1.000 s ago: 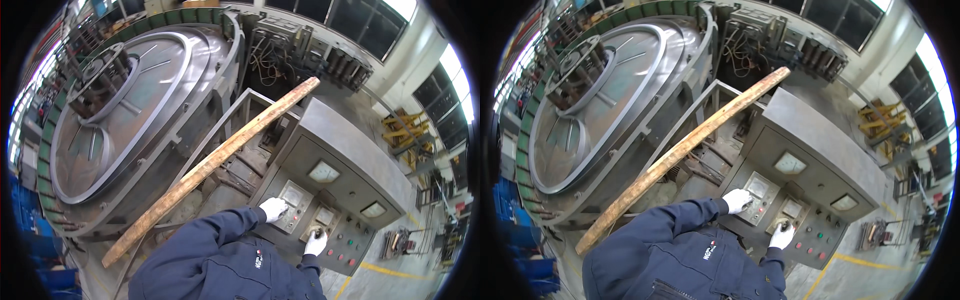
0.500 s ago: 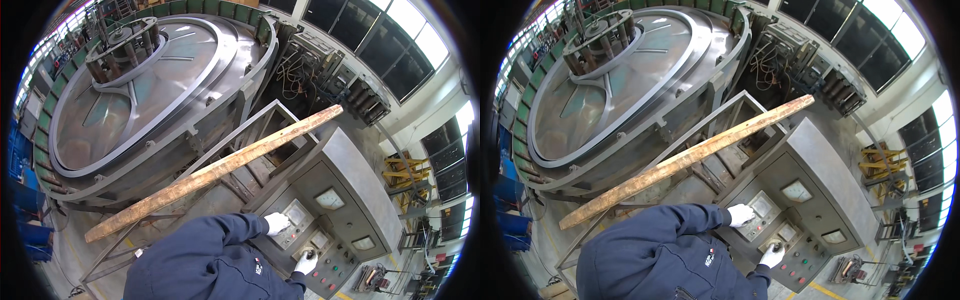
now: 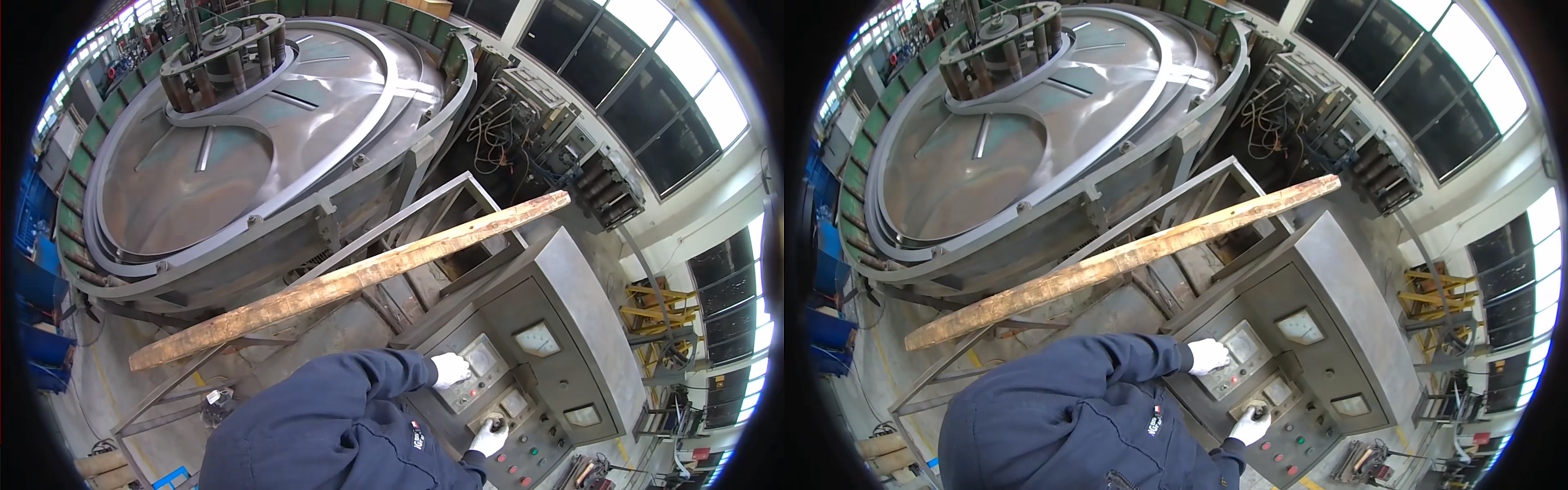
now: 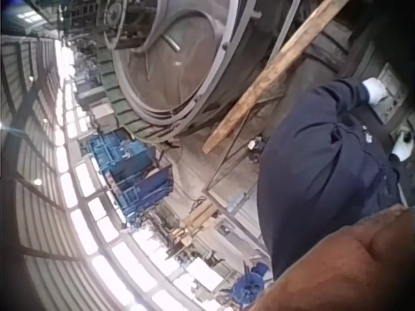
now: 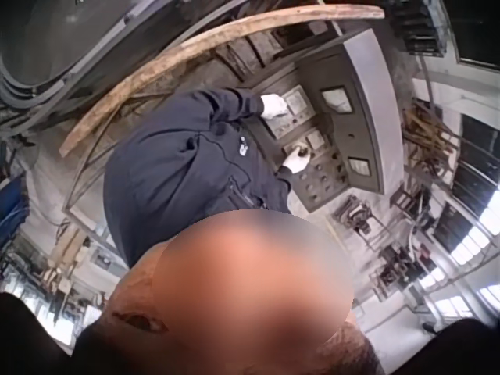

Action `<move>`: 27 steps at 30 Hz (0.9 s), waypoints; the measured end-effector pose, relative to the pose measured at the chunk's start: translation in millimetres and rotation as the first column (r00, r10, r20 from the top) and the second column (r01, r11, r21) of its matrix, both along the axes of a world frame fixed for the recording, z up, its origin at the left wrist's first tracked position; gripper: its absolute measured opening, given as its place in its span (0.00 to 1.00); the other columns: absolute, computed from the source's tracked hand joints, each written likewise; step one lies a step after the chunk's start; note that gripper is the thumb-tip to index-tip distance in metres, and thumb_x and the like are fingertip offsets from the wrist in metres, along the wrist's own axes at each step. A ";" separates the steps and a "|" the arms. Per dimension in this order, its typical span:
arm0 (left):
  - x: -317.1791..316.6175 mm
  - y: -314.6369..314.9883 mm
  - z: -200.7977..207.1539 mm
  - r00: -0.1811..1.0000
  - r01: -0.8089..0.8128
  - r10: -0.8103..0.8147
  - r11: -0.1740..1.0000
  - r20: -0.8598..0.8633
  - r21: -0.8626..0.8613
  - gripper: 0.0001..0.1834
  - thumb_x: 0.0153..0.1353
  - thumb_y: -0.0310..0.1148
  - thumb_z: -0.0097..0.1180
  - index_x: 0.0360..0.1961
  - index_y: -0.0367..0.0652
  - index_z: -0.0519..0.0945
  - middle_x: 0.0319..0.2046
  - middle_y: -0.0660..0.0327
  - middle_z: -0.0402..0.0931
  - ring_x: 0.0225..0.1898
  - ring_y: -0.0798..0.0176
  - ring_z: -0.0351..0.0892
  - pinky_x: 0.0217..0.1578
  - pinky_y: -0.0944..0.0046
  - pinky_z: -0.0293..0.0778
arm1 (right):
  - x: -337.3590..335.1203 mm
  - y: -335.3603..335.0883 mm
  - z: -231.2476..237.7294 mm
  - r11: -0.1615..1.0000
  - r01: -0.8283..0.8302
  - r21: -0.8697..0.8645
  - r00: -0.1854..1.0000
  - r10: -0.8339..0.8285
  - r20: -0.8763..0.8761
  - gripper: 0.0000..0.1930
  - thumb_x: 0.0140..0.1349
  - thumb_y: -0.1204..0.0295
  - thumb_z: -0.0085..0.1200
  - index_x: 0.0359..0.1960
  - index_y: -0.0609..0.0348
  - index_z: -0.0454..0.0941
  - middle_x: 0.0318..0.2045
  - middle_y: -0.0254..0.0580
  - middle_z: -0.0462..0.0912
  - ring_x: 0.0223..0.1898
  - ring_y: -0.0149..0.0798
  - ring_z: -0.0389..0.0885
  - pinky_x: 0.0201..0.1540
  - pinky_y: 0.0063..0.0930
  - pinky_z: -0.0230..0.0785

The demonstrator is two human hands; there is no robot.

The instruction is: Operating a large vertical boring mill by using a control console and a wooden stick to check the workpiece.

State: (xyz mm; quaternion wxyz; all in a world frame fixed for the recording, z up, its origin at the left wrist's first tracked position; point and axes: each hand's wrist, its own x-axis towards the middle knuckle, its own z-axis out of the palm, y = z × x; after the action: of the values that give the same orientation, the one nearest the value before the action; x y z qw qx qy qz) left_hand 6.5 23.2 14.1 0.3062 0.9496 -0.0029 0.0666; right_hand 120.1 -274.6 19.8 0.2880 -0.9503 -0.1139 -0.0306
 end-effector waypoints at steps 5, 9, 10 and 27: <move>-0.2 -1.4 -4.3 0.999 -0.034 0.035 0.999 -0.029 0.031 0.07 0.66 0.34 0.60 0.41 0.44 0.85 0.37 0.51 0.82 0.41 0.44 0.85 0.41 0.44 0.81 | -0.9 0.7 -4.6 1.000 -0.008 -0.013 1.000 0.008 0.030 0.22 0.67 0.71 0.66 0.60 0.69 0.83 0.50 0.55 0.87 0.52 0.53 0.87 0.60 0.42 0.77; -1.8 -3.2 -2.1 0.998 -0.057 0.057 0.998 0.006 0.023 0.07 0.65 0.33 0.61 0.41 0.44 0.85 0.36 0.50 0.82 0.41 0.43 0.85 0.41 0.44 0.81 | 2.3 -5.0 -8.8 0.999 -0.038 -0.022 0.999 0.039 0.038 0.23 0.67 0.69 0.67 0.60 0.69 0.83 0.50 0.56 0.87 0.52 0.54 0.86 0.60 0.43 0.77; -0.4 -3.5 0.8 0.998 -0.059 0.059 0.998 -0.001 0.027 0.08 0.65 0.33 0.61 0.42 0.44 0.85 0.37 0.50 0.82 0.41 0.43 0.85 0.41 0.44 0.81 | 4.1 -7.3 -11.7 0.999 -0.043 -0.011 0.998 0.043 0.049 0.23 0.67 0.69 0.67 0.60 0.69 0.83 0.50 0.56 0.87 0.53 0.54 0.86 0.60 0.43 0.77; 1.0 -1.8 -3.0 0.999 -0.021 0.021 1.000 0.034 -0.011 0.07 0.65 0.33 0.61 0.40 0.43 0.84 0.37 0.51 0.82 0.41 0.44 0.85 0.42 0.45 0.80 | -1.2 3.6 4.2 0.998 0.031 0.053 0.997 -0.027 -0.072 0.20 0.68 0.75 0.67 0.60 0.69 0.82 0.52 0.53 0.88 0.53 0.48 0.87 0.62 0.39 0.77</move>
State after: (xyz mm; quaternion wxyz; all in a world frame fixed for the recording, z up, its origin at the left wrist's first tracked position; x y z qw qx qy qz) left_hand 7.5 21.4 11.1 0.3103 0.9468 0.0023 0.0859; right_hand 119.0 -270.9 23.9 0.3170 -0.9443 -0.0888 -0.0038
